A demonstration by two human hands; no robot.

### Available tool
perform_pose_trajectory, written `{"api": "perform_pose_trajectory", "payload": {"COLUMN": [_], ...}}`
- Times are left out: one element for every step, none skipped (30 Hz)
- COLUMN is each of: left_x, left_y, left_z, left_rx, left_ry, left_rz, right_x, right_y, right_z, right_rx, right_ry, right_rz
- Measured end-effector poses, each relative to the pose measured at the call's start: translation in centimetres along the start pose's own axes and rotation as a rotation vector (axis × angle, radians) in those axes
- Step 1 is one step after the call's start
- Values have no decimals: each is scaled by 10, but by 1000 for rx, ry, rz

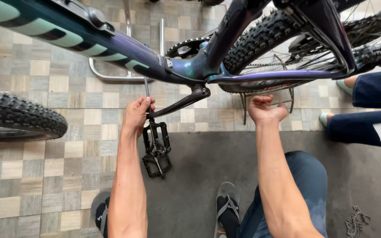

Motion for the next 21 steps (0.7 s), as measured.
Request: {"api": "perform_pose_trajectory", "payload": {"left_x": [-2, -4, -6, -7, -8, -8, -7, -6, -5, -4, -2, 1, 4, 8, 12, 14, 14, 19, 23, 24, 25], "left_y": [2, 3, 4, 5, 6, 8, 8, 7, 6, 5, 3, 2, -1, -4, -7, -10, -13, -14, -16, -17, -18], "left_z": [2, 5, 8, 9, 11, 13, 13, 12, 10, 7, 4, 0, -3, -5, -7, -7, -9, -11, -13, -15, -13], "left_rx": [3, 3, 4, 8, 11, 13, 22, 30, 39, 31, 23, 12, -1, -22, -42, -95, -146, -123, -100, -111, -123], "left_ry": [-3, -5, -7, 1, 9, 15, 12, 9, 6, 15, 25, 36, 40, 44, 47, -21, -90, -93, -95, -86, -77], "left_rz": [1, 1, 1, 3, 4, 10, 20, 29, 39, 33, 27, 24, 18, 17, 15, 12, 11, 18, 26, 15, 3], "right_x": [-4, -9, -13, -16, -19, -22, -24, -25, -24, -21, -17, -13, -6, 0, 8, 16, 28, 32, 31, 31, 29], "right_y": [8, 16, 23, 29, 34, 37, 38, 36, 33, 30, 27, 21, 17, 13, 11, 10, 13, 14, 13, 13, 13], "right_z": [7, 12, 17, 20, 23, 29, 33, 35, 38, 40, 42, 46, 50, 60, 70, 89, 109, 136, 163, 187, 211], "right_rx": [-7, -14, -21, -36, -51, -71, -78, -85, -92, -88, -85, -85, -54, -30, -6, -33, -58, -88, -113, -129, -136], "right_ry": [2, 5, 7, 3, -1, -5, -16, -28, -40, -25, -10, 8, 90, 174, 257, 477, 698, 920, 1182, 1441, 1699], "right_rz": [-10, -23, -35, -52, -69, -85, -90, -94, -97, -104, -111, -120, -139, -164, -190, -231, -276, -333, -397, -464, -538]}}
Point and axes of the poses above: each hand's wrist, its own y-axis away from the middle knuckle, its own x-axis out of the back of the hand, z = x × y, the point moved 5 cm from there along -y, towards the middle knuckle, and after that the axes turned 9 degrees about y, right-handed, at the moved point
